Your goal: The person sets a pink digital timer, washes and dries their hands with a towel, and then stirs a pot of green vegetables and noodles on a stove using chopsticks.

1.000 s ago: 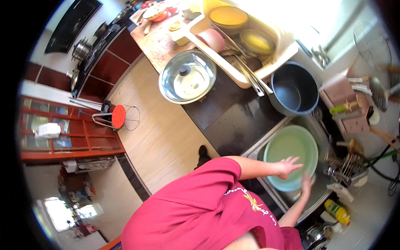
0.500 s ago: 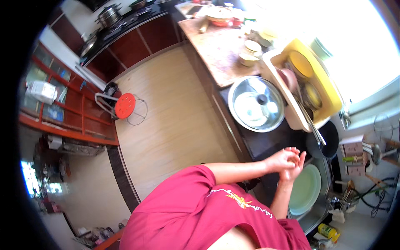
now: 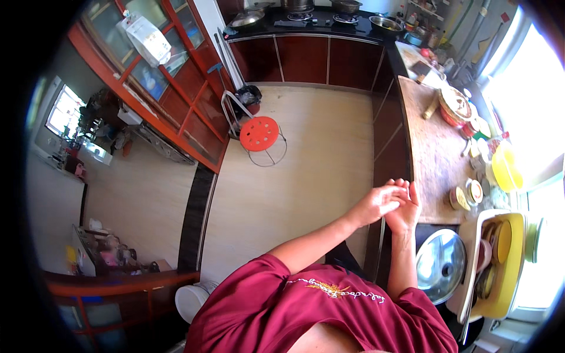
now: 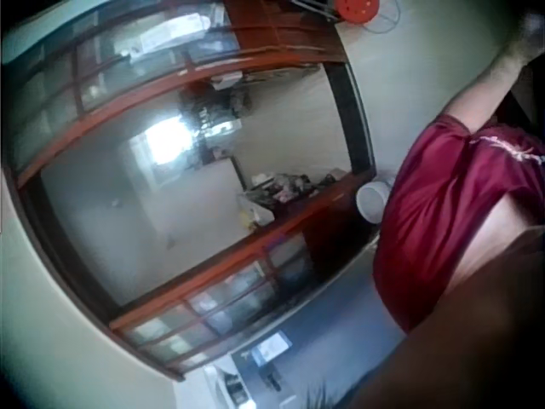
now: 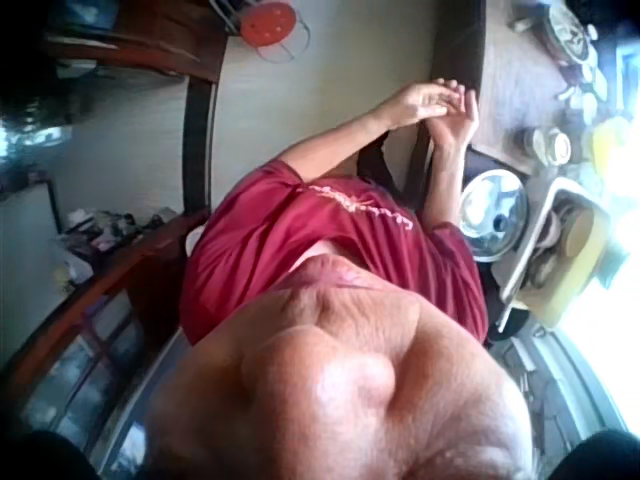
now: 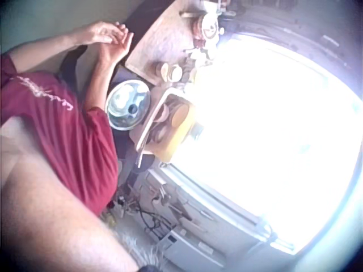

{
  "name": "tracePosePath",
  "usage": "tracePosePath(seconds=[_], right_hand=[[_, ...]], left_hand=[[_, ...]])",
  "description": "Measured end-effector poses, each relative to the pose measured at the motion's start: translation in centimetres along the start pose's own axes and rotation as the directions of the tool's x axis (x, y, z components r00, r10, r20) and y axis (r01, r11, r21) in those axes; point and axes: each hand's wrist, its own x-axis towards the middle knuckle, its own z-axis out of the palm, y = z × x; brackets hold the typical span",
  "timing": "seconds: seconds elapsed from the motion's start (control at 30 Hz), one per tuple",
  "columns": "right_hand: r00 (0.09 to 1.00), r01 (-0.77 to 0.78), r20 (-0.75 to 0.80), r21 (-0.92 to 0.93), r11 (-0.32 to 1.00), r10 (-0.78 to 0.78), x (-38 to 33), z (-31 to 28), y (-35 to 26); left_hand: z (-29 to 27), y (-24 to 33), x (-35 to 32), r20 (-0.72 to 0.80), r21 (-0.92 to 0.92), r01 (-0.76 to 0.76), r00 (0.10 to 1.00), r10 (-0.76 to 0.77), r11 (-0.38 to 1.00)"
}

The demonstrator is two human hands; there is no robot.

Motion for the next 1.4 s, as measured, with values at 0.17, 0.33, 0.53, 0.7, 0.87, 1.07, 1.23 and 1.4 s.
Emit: tracePosePath(seconds=[0.17, 0.33, 0.53, 0.7, 0.87, 1.07, 1.23, 1.4], right_hand=[[0.991, -0.086, 0.108, 0.109, 0.990, 0.074, 14.4, 2.6, -2.6], [0.988, -0.119, 0.095, -0.052, 0.991, 0.124, 28.0, 8.2, -5.5], [0.930, -0.367, -0.023, -0.124, 0.922, 0.368, 43.5, 10.3, 0.6], [0.867, -0.495, -0.162, -0.176, 0.851, 0.471, 56.6, 10.0, 6.3], [0.878, -0.474, -0.223, -0.268, 0.839, 0.424, 70.1, 12.7, 8.8], [0.897, -0.432, -0.219, -0.258, 0.864, 0.383, 86.0, 15.8, 10.5], [0.895, -0.435, -0.256, -0.318, 0.842, 0.365, 103.1, 15.8, 11.8], [0.862, -0.497, -0.349, -0.439, 0.748, 0.368, 121.5, 15.8, 15.6]], left_hand=[[-14.0, 5.2, 6.2, -0.540, 0.179, 0.043, 0.839, 0.062, 0.983], [-27.9, 12.8, 1.4, -0.860, 0.181, -0.137, 0.457, 0.225, 0.974], [-36.0, 13.8, -11.4, -0.974, 0.213, -0.174, -0.122, 0.193, 0.961], [-44.3, 10.6, -13.5, -0.917, 0.181, -0.302, -0.397, 0.050, 0.936], [-59.7, 16.0, -1.1, -0.976, 0.125, -0.390, -0.214, 0.043, 0.912], [-74.1, 27.8, 25.0, -0.913, 0.163, -0.321, 0.310, 0.266, 0.933], [-81.7, 30.3, 42.6, -0.759, 0.183, -0.273, 0.572, 0.312, 0.944], [-90.3, 29.7, 51.2, -0.833, 0.187, -0.120, 0.506, 0.222, 0.975]])
